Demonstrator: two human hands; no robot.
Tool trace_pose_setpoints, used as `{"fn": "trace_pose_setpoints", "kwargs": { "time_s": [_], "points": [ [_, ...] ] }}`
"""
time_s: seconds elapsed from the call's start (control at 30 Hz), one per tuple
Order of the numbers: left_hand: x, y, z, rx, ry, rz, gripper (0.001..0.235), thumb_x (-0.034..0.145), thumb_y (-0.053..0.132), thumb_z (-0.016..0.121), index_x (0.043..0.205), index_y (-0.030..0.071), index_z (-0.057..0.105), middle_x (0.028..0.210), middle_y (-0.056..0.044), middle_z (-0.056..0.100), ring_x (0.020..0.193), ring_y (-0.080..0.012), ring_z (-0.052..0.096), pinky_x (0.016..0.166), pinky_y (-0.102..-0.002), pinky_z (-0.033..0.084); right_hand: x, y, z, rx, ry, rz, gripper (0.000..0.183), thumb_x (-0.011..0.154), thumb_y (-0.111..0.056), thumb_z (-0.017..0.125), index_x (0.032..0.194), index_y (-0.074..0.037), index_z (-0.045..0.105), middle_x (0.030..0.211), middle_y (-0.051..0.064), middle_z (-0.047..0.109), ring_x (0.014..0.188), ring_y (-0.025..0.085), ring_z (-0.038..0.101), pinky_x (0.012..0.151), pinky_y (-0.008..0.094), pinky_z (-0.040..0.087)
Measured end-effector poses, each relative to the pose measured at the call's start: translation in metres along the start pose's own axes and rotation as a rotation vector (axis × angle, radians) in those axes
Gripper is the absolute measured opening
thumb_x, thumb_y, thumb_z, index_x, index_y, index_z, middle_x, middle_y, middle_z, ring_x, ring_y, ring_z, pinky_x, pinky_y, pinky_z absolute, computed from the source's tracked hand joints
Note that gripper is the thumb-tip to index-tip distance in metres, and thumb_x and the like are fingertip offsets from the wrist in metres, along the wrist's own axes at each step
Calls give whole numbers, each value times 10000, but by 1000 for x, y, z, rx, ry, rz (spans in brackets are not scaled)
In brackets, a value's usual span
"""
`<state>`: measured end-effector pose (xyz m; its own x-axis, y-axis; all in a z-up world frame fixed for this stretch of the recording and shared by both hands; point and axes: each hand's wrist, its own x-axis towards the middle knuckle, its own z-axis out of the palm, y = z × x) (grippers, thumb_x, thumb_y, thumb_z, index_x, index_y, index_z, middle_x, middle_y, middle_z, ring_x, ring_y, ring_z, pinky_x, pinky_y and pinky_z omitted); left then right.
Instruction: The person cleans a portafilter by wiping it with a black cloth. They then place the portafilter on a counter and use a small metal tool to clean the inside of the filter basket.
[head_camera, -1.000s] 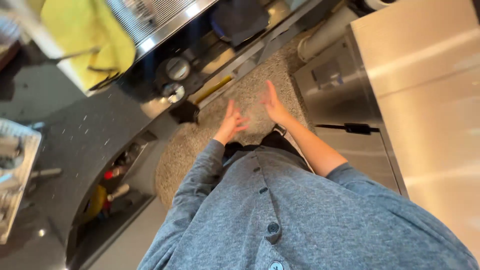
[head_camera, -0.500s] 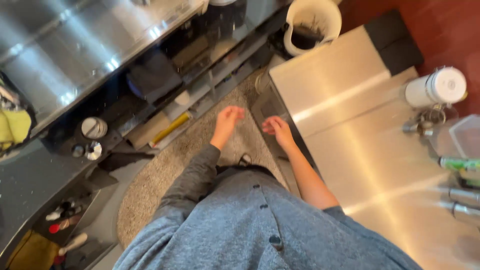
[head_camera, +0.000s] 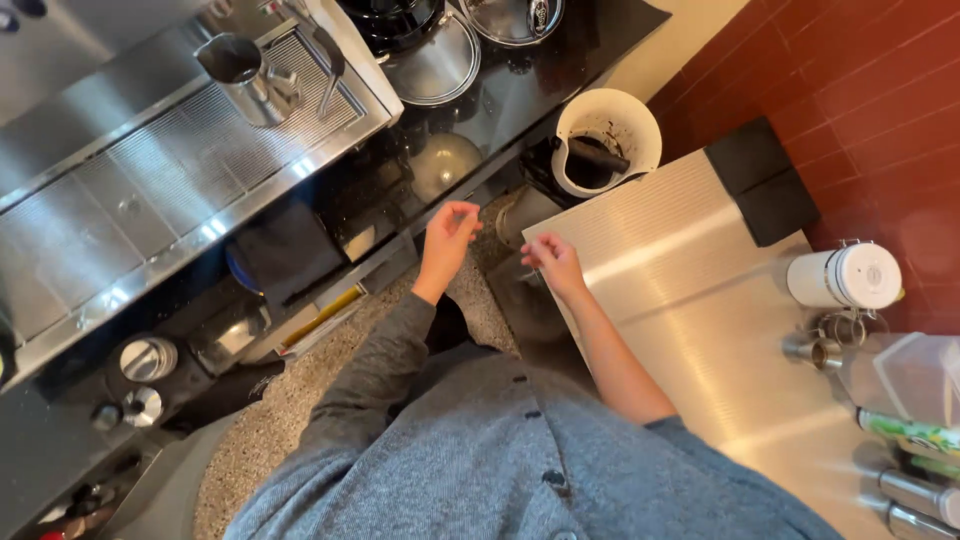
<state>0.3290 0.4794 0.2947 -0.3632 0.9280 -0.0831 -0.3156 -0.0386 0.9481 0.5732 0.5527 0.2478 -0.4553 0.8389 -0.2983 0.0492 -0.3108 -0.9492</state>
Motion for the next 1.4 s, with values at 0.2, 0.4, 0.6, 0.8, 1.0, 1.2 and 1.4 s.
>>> {"fn": "trace_pose_setpoints", "kwargs": {
  "time_s": [0.2, 0.4, 0.6, 0.8, 1.0, 1.2, 1.4],
  "points": [
    [97, 36, 11, -27, -72, 31, 183, 1033, 212, 598, 1141, 69, 639, 1104, 1, 709, 875, -91, 691, 756, -238, 527, 99, -66, 2, -51, 26, -62, 138, 1052, -215, 557, 1021, -91, 610, 992, 54, 731, 809, 151, 711, 734, 292, 561],
    [167, 58, 17, 4, -112, 120, 166, 1058, 172, 619, 1145, 35, 653, 1076, -7, 677, 884, -99, 674, 760, -242, 495, 208, -138, 6, -147, 139, -226, 154, 1100, -253, 546, 1093, -120, 623, 979, 1, 677, 868, 94, 623, 745, 251, 514],
    [206, 76, 32, -12, -134, 60, 156, 1046, 141, 608, 1156, 30, 619, 1067, -17, 650, 863, -94, 653, 743, -247, 485, 353, -144, -29, -366, 275, -618, 171, 1075, -189, 640, 1191, -66, 618, 1066, 45, 692, 993, 167, 643, 918, 317, 540],
    [250, 76, 44, 48, -108, 147, 168, 1045, 103, 607, 1193, 26, 589, 1152, -38, 647, 847, -89, 645, 842, -265, 554, 417, -155, -28, -234, 244, -592, 325, 1090, -198, 658, 1383, -110, 546, 1140, 63, 696, 1035, 173, 658, 919, 322, 542],
    [274, 57, 48, 110, -24, 60, 181, 1034, 154, 610, 1174, 39, 603, 1147, -19, 654, 877, -98, 680, 722, -247, 489, 426, -160, -12, -105, 63, -444, 335, 1088, -244, 617, 1389, -111, 555, 946, 44, 721, 815, 107, 658, 710, 250, 544],
    [279, 37, 45, 137, -20, 33, 195, 1052, 179, 616, 1193, 44, 616, 1129, -10, 645, 904, -98, 658, 771, -250, 521, 420, -168, -18, 14, -8, -463, 334, 1116, -240, 569, 1407, -77, 566, 889, 10, 680, 728, 74, 597, 644, 223, 495],
    [284, 18, 50, 133, -24, 31, 203, 1034, 171, 640, 1181, 31, 627, 1106, -18, 665, 899, -102, 669, 796, -261, 533, 419, -165, -23, -96, -17, -560, 349, 1162, -250, 571, 1455, -62, 581, 940, 19, 671, 788, 82, 598, 702, 242, 513]
  ]
}}
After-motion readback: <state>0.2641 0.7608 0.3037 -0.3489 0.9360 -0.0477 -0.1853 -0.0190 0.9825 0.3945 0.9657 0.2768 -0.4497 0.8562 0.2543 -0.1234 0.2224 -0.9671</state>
